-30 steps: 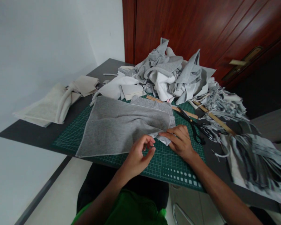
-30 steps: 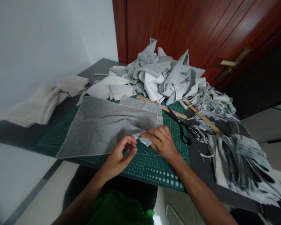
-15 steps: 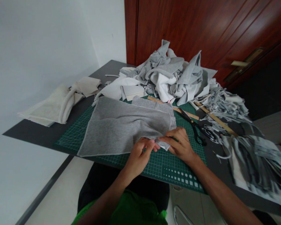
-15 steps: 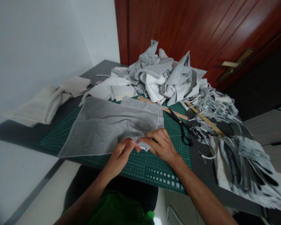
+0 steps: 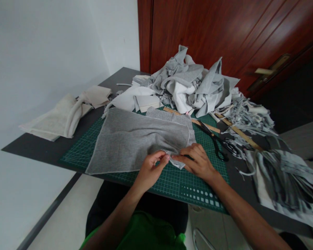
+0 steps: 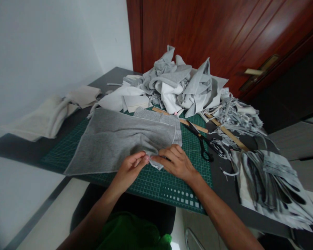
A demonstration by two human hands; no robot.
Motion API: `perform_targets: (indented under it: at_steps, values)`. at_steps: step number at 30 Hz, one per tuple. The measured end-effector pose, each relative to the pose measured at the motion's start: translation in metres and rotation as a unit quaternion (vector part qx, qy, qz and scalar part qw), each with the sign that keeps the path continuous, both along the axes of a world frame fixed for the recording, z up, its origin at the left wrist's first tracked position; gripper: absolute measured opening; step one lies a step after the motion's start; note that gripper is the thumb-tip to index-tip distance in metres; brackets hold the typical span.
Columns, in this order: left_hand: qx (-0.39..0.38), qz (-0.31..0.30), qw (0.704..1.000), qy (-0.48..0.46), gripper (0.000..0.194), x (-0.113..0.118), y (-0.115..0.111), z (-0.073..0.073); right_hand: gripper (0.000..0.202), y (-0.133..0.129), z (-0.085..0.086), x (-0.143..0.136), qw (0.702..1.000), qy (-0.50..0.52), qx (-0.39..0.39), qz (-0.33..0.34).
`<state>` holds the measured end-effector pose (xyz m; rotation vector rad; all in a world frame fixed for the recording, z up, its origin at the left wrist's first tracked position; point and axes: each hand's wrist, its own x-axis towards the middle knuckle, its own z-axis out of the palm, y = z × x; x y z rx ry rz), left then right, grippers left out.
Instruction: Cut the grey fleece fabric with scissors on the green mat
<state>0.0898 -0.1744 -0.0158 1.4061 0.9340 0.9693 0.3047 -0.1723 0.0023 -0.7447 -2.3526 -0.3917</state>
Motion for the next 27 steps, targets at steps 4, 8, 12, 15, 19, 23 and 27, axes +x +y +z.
perform_targets:
  at_steps: [4, 8, 12, 15, 19, 23, 27]
  values:
    - [0.009, 0.005, 1.0, 0.002, 0.025, -0.0004, -0.0007, 0.0, 0.03, 0.0013, -0.0024, 0.0034, 1.0, 0.013, -0.012, -0.014]
    - [0.02, 0.018, 1.0, 0.012, 0.021, -0.0001, -0.002, -0.0009, 0.027, 0.0016, -0.002, 0.0042, 1.0, 0.014, -0.008, -0.012]
    - [0.01, 0.022, 1.0, 0.004, 0.018, -0.0004, -0.0023, -0.0005, 0.027, 0.0018, -0.0004, 0.0036, 1.0, 0.016, 0.0, -0.02]
    - [0.015, 0.02, 1.0, 0.016, 0.019, -0.0003, -0.0018, 0.0009, 0.024, 0.0024, -0.0008, 0.0047, 1.0, 0.018, 0.0, -0.021]
    - [0.026, 0.023, 0.999, 0.03, 0.021, 0.0006, -0.0021, 0.0019, 0.022, 0.0033, -0.0014, 0.0069, 0.999, 0.021, -0.004, -0.024]
    - [0.044, 0.019, 0.998, 0.05, 0.023, 0.0003, -0.0037, 0.0007, 0.022, 0.0034, 0.0001, 0.0072, 1.0, 0.02, -0.009, -0.019]
    - [0.046, 0.017, 0.997, 0.053, 0.022, -0.0013, -0.0052, -0.0002, 0.023, 0.0033, 0.0007, 0.0072, 1.0, 0.021, -0.015, -0.018]
